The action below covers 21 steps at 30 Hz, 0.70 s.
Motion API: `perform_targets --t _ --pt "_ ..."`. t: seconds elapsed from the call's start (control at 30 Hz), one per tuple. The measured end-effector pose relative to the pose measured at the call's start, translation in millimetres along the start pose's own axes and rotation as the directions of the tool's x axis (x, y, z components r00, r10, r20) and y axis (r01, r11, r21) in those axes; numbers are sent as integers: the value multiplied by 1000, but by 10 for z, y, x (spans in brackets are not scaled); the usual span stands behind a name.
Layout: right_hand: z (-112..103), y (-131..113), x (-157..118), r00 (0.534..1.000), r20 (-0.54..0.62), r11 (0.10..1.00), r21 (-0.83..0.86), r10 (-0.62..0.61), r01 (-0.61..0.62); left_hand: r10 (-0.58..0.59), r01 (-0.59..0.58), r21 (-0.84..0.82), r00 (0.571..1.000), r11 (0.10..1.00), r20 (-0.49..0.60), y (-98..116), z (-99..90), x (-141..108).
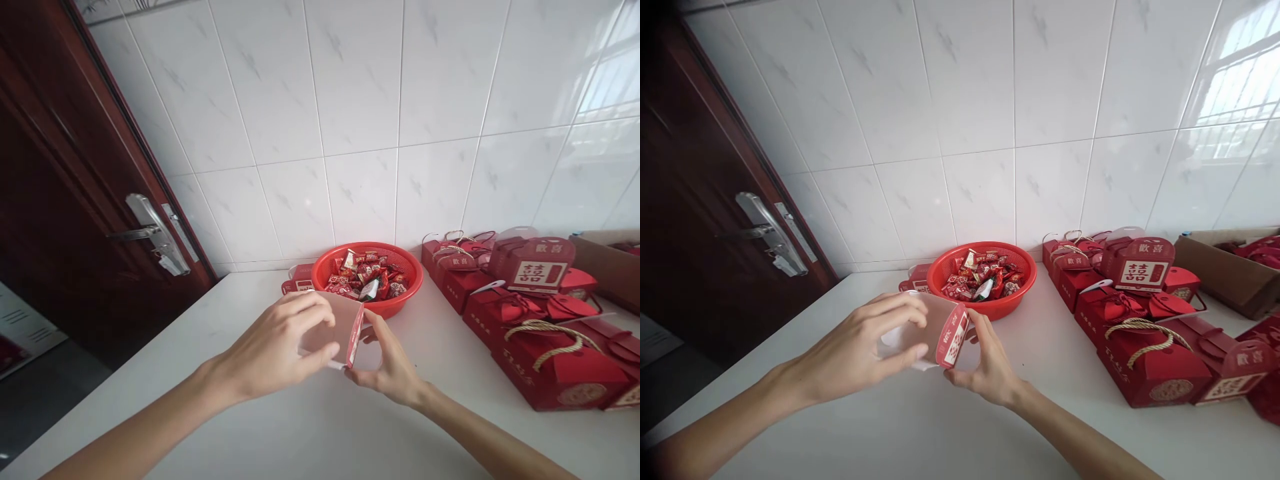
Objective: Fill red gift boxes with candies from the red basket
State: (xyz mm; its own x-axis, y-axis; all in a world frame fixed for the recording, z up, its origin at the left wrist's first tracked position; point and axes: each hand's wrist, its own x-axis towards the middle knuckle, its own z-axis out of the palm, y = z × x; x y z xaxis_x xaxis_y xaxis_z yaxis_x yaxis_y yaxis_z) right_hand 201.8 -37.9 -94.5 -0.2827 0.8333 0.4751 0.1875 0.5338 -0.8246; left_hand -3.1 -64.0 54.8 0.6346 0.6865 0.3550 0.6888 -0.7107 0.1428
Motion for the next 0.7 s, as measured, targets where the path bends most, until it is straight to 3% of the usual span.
perform_targets --t 0.2,0.43,0.53,0.63,0.7 --pt "-20 130 -185 994 75 996 38 83 -86 -76 86 -19 951 996 299 -46 145 -33" --pt "-20 273 -256 969 142 977 44 200 -209 -147 201 -107 913 974 380 -180 488 36" --pt "-21 333 -251 962 131 969 26 239 -245 -128 180 -133 936 975 327 -226 524 117" --pt "-20 382 -255 969 122 975 33 216 -221 -109 144 -241 982 960 155 -288 455 276" --pt "-15 405 -261 972 108 976 31 210 -214 -141 160 -327 987 931 81 -384 390 449"
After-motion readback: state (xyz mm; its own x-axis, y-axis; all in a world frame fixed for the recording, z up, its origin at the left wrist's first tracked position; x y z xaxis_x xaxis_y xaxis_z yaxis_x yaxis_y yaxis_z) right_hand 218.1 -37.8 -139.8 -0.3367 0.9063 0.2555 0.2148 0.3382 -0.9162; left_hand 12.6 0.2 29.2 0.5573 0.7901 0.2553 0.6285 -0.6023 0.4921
